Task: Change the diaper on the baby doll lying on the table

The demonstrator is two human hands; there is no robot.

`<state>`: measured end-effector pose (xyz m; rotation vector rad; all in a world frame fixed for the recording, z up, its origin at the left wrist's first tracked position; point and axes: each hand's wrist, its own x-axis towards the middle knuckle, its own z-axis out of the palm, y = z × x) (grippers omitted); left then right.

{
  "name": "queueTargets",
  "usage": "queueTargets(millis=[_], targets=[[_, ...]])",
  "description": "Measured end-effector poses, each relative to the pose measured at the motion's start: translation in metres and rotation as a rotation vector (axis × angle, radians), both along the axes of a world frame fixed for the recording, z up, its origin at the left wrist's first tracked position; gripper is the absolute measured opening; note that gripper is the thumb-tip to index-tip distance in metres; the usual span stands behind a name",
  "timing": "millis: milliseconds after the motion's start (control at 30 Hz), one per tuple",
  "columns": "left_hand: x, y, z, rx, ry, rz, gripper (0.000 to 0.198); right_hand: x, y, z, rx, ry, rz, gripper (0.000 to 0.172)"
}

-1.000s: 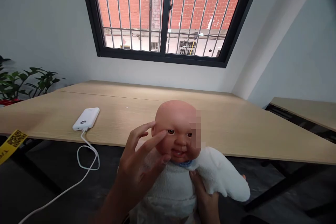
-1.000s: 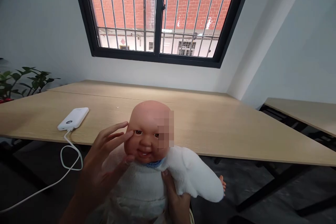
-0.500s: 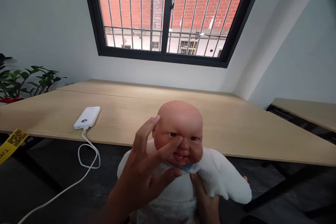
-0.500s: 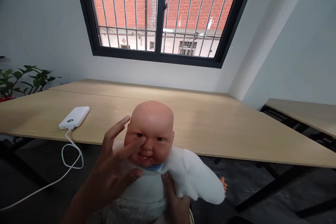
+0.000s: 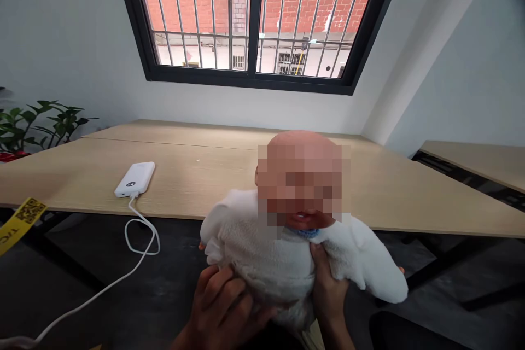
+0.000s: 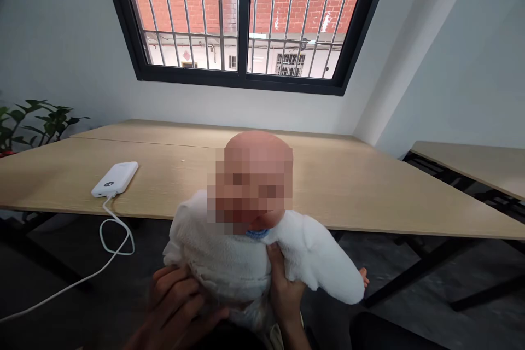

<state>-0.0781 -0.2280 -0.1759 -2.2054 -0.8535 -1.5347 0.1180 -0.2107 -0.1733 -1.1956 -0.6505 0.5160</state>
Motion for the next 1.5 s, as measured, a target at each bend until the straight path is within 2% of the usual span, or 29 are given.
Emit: queueTargets(millis=[67,200,367,533,667,867,1000,1167,1300,1500], targets=[[0.007,0.005,0.005,0.030,0.002,0.006,0.016,-0.002,0.005,0.004,0.020,-0.014,-0.042,0.048],[0.014,0.009,0.013,-0.046,-0.031,0.005,0.007,-0.004,0.012,0.010,0.062,-0.012,-0.094,0.051],[0.014,0.008,0.012,-0.146,-0.068,-0.068,0.013,-0.003,0.017,0.014,0.071,0.006,-0.102,0.052],[0.013,0.013,0.009,-0.279,-0.201,-0.173,0.017,-0.005,0.025,0.019,0.085,-0.025,-0.120,0.054],[0.025,0.017,0.009,-0.117,-0.216,-0.065,0.016,-0.009,0.033,0.022,0.094,-0.018,-0.118,0.051],[0.051,0.016,0.011,-0.080,-0.078,0.045,0.010,-0.012,0.037,0.020,0.131,-0.021,-0.117,0.047],[0.058,0.015,0.006,-0.030,-0.069,0.031,0.006,-0.013,0.037,0.020,0.143,0.001,-0.107,0.048],[0.061,0.012,0.001,0.039,-0.006,0.014,0.013,-0.016,0.036,0.023,0.121,0.002,-0.119,0.053],[0.067,0.011,0.005,-0.008,-0.063,0.019,0.016,-0.018,0.036,0.024,0.126,0.011,-0.145,0.059],[0.068,0.010,0.007,0.047,0.009,-0.013,0.010,-0.017,0.037,0.025,0.109,0.057,-0.153,0.047]])
